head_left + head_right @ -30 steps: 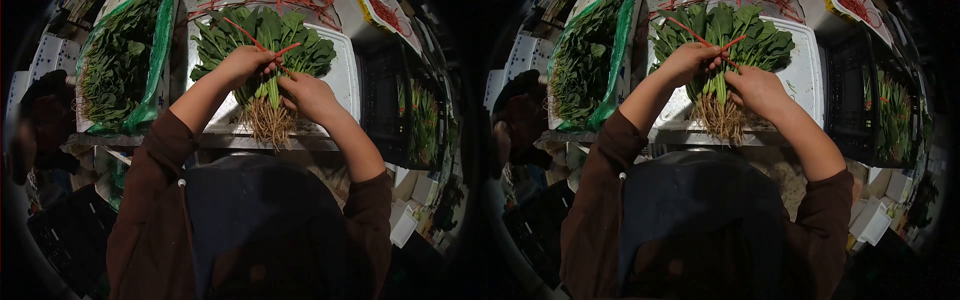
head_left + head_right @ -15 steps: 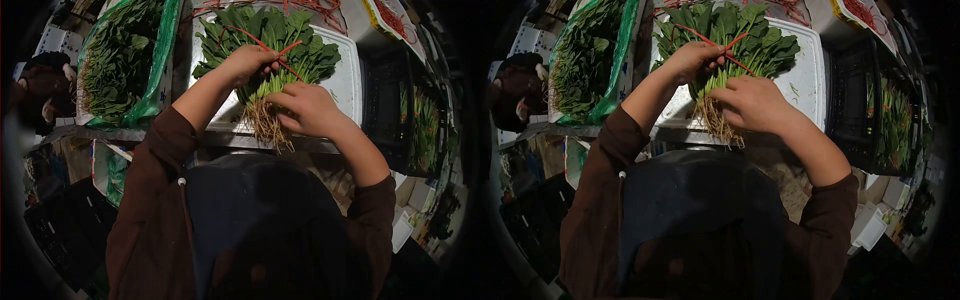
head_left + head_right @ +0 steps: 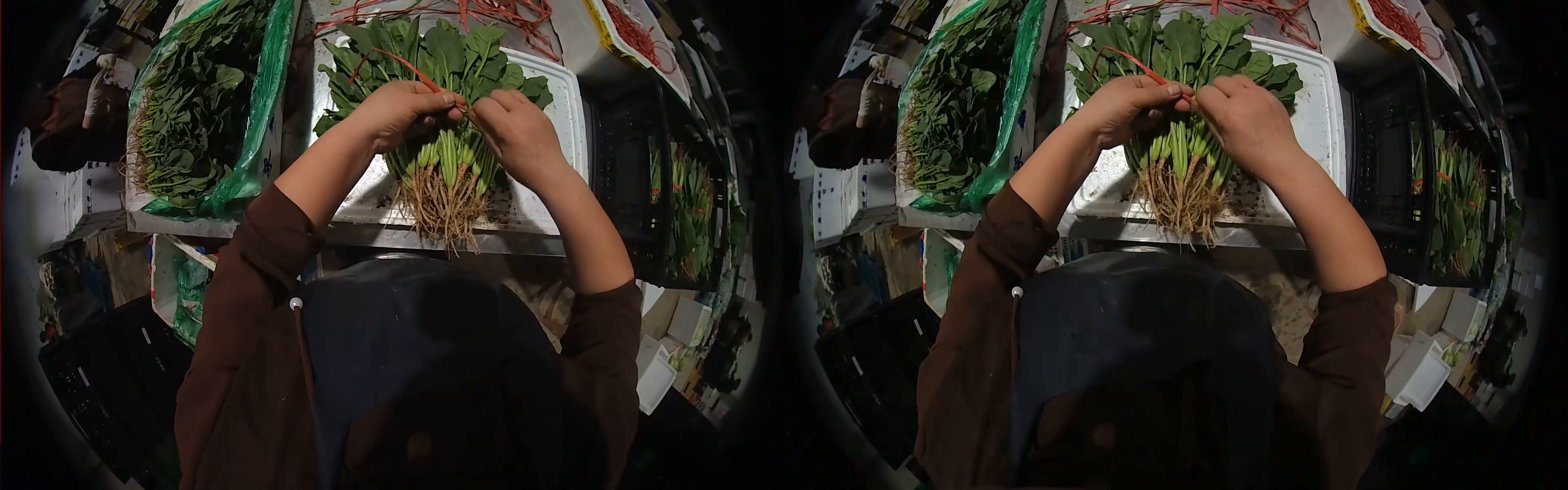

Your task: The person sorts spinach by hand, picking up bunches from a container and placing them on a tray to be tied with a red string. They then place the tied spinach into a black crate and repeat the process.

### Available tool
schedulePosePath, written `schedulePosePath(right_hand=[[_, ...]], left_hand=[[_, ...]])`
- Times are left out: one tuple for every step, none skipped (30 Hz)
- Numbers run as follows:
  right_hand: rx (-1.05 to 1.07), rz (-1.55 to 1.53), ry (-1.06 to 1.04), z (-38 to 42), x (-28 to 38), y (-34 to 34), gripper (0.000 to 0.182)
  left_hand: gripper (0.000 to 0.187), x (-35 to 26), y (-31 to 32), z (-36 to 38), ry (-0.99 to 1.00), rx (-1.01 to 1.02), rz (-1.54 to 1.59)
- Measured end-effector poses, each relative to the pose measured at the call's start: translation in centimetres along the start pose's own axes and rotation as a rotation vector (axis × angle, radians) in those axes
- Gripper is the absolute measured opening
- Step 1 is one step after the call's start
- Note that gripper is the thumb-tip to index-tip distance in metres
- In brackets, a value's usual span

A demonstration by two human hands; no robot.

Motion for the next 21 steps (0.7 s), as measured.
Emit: schedulePosePath(right_hand=[[-0.010,-0.096,-0.012,0.3,0.9,0.1,0.011],[-0.019,-0.193,-0.020,0.5,1.5,0.1,0.010],[0.088,-0.219,-0.035,0.7,1.6,0.1,0.010],[0.088,-0.218,-0.034,0.8,1.3,0.3,0.010],[-0.048,-0.444,0.103,0.9,0.0,0.6,0.013],[-0.187,-0.665,0.242,1.0,-1.4,1.0,0.018],[-0.254,-0.735,0.269,0.9,-2.6,1.3,0.029],[-0.258,-0.732,0.278,0.6,-3.3,1.6,0.029],[-0.213,-0.873,0.324,0.2,-3.7,2.2,0.029],[-0.167,-1.014,0.366,-0.2,-3.6,2.7,0.029],[-0.090,-1.168,0.427,-0.5,-3.3,3.2,0.031],[-0.097,-1.167,0.427,-0.8,-3.4,3.3,0.031],[-0.036,-1.172,0.403,-1.1,-3.5,3.5,0.031],[0.027,-1.179,0.379,-1.3,-3.6,3.8,0.032],[0.026,-1.181,0.380,-1.4,-3.9,3.9,0.032],[0.047,-1.139,0.346,-1.5,-4.2,4.0,0.030],[0.068,-1.095,0.312,-1.5,-4.2,4.0,0.029],[0.069,-1.096,0.312,-1.6,-4.1,4.0,0.029],[0.087,-0.891,0.257,-1.9,-3.9,3.7,0.026],[0.104,-0.687,0.201,-2.1,-3.7,3.4,0.023],[0.105,-0.687,0.199,-2.3,-3.6,3.2,0.023]], left_hand=[[0.018,0.1,0.1,0.2,0.002,-0.002,0.003],[0.019,0.0,0.3,0.4,0.031,-0.028,-0.042],[0.021,0.0,0.4,0.6,0.059,-0.053,-0.089],[0.021,0.2,0.4,0.7,0.059,-0.052,-0.090],[0.020,-0.1,0.2,0.8,0.172,-0.099,-0.223],[0.020,-0.5,0.3,0.9,0.285,-0.143,-0.358],[0.019,-1.1,1.0,1.7,0.489,-0.292,-0.690],[0.020,-1.5,1.9,2.4,0.692,-0.439,-1.022],[0.023,-1.8,2.8,3.3,1.098,-0.492,-1.259],[0.023,-1.8,2.8,3.0,1.099,-0.485,-1.261],[0.023,-1.7,3.1,3.1,1.217,-0.523,-1.308],[0.023,-1.7,3.3,3.2,1.337,-0.560,-1.355],[0.023,-1.6,3.2,3.0,1.339,-0.555,-1.360],[0.023,-1.5,3.0,3.1,1.351,-0.573,-1.352],[0.024,-1.4,2.9,3.1,1.361,-0.593,-1.341],[0.024,-1.3,2.9,3.1,1.357,-0.592,-1.341],[0.023,-1.3,2.9,3.2,1.343,-0.638,-1.333],[0.022,-1.4,2.9,3.3,1.330,-0.684,-1.324],[0.022,-1.6,2.9,3.4,1.330,-0.686,-1.323],[0.015,-1.6,2.9,3.3,1.293,-0.734,-1.421],[0.011,-1.7,2.8,3.2,1.253,-0.780,-1.519]])
Point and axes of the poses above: each hand's wrist, its own z-axis away from the middle knuckle, its own y-axis out of the palm, x = y × z, the point moved 4 cm from there along -z, towards the middle knuckle, and after that the axes turned 14 degrees about -y, right-handed, at the moved point
